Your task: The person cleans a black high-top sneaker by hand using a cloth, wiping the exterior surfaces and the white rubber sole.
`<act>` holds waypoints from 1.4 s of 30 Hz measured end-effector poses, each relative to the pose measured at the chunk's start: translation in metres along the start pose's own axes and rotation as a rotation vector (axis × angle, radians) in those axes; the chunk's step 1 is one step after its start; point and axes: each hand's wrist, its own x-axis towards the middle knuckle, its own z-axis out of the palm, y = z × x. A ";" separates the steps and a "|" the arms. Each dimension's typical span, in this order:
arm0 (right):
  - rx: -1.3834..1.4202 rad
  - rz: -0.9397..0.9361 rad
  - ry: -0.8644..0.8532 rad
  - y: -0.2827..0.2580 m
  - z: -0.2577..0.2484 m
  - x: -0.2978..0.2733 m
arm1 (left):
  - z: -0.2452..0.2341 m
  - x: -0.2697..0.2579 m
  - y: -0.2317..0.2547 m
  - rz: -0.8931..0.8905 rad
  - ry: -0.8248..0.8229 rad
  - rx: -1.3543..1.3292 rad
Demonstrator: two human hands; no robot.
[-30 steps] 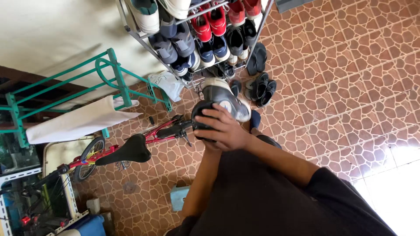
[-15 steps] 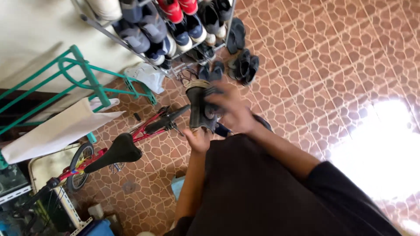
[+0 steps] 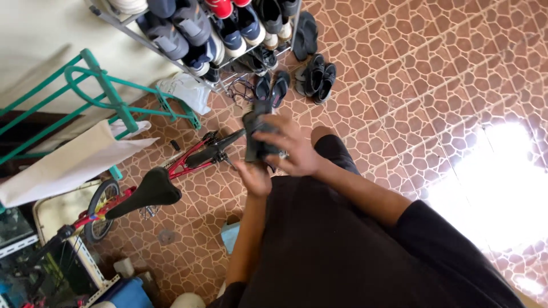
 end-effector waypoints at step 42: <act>-0.318 -0.375 -0.031 0.175 -0.166 0.082 | 0.148 0.145 -0.121 0.557 -0.024 1.062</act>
